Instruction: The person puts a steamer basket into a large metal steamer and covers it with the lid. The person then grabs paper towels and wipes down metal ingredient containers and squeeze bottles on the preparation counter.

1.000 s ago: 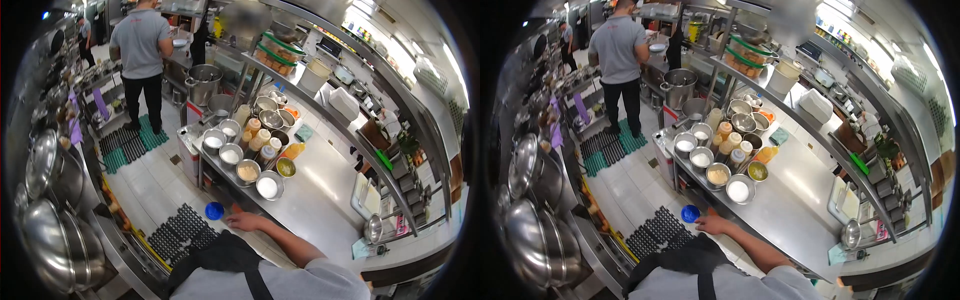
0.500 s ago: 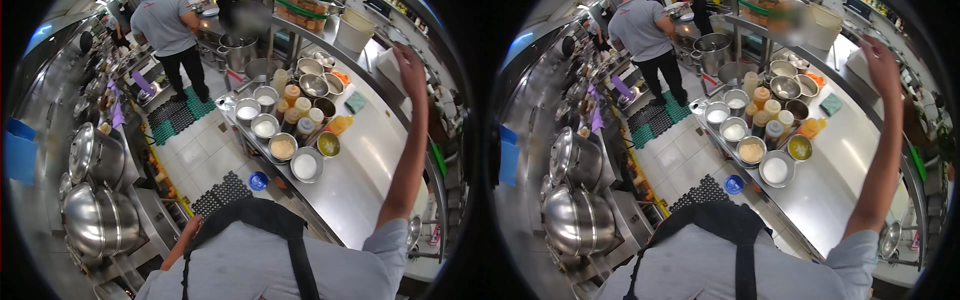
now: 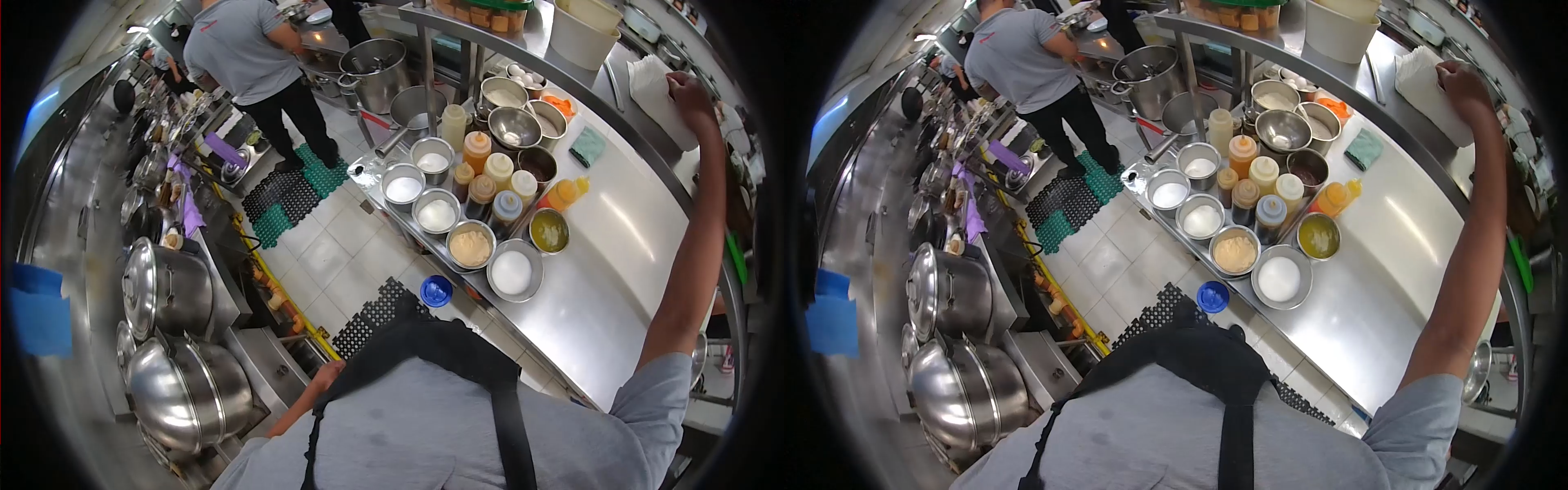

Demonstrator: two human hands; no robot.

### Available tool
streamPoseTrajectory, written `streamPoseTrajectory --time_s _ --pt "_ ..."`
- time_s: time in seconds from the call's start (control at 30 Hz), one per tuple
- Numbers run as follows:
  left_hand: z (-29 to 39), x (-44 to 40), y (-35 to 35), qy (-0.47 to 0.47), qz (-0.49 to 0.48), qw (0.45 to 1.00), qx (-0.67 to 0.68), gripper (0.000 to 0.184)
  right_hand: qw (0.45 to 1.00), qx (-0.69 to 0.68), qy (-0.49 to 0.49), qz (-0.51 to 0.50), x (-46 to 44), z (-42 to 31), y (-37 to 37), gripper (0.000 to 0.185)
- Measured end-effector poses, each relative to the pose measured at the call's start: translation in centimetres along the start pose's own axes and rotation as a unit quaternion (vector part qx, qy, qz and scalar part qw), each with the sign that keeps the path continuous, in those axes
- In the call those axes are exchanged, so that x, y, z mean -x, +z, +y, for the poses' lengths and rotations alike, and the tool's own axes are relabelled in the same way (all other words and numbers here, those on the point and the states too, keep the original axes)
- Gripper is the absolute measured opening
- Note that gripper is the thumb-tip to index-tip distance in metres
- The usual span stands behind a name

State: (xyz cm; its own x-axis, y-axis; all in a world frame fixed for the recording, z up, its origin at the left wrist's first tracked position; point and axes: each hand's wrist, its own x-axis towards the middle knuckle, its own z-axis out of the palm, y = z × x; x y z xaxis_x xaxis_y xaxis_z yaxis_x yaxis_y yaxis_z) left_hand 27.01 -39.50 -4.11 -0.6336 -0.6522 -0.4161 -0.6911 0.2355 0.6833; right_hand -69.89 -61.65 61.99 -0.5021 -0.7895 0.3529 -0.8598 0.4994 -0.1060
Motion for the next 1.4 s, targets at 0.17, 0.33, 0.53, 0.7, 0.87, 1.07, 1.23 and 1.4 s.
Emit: streamPoseTrajectory --time_s 0.17,0.33,0.53,0.7,0.87,1.07,1.23,1.4 --pt "-1.9 -3.0 -1.7 0.089 0.025 0.996 0.008 0.044 0.999 0.016 0.034 0.007 -0.5 0.3 0.6 0.036" --pt "-3.7 -9.7 -6.9 0.022 -0.031 0.993 -0.11 0.039 0.998 -0.017 0.051 -0.01 -1.8 3.3 1.3 0.036" --pt "6.4 -15.3 -16.4 -0.28 0.047 0.868 0.408 0.027 0.997 0.007 0.079 -0.022 -1.2 4.8 1.4 0.052" --pt "8.9 -22.3 -21.8 -0.279 0.037 0.867 0.412 0.034 0.985 0.107 0.135 -0.009 -0.5 3.7 2.2 0.051" --pt "17.1 -33.1 -29.0 -0.083 0.128 0.891 0.427 0.033 0.958 0.142 0.232 0.095 5.7 -10.2 -0.7 0.033" --pt "24.0 -41.3 -33.1 0.072 0.222 0.923 0.305 0.031 0.949 0.044 0.178 0.258 7.3 -8.2 0.1 0.02" --pt "23.6 -43.9 -31.8 0.042 0.287 0.947 0.139 0.048 0.948 -0.113 0.156 0.253 7.6 -4.8 0.2 0.02" --pt "28.3 -40.8 -33.1 0.013 0.277 0.959 0.057 0.052 0.917 -0.088 0.098 0.376 8.6 -4.7 -1.2 0.022"
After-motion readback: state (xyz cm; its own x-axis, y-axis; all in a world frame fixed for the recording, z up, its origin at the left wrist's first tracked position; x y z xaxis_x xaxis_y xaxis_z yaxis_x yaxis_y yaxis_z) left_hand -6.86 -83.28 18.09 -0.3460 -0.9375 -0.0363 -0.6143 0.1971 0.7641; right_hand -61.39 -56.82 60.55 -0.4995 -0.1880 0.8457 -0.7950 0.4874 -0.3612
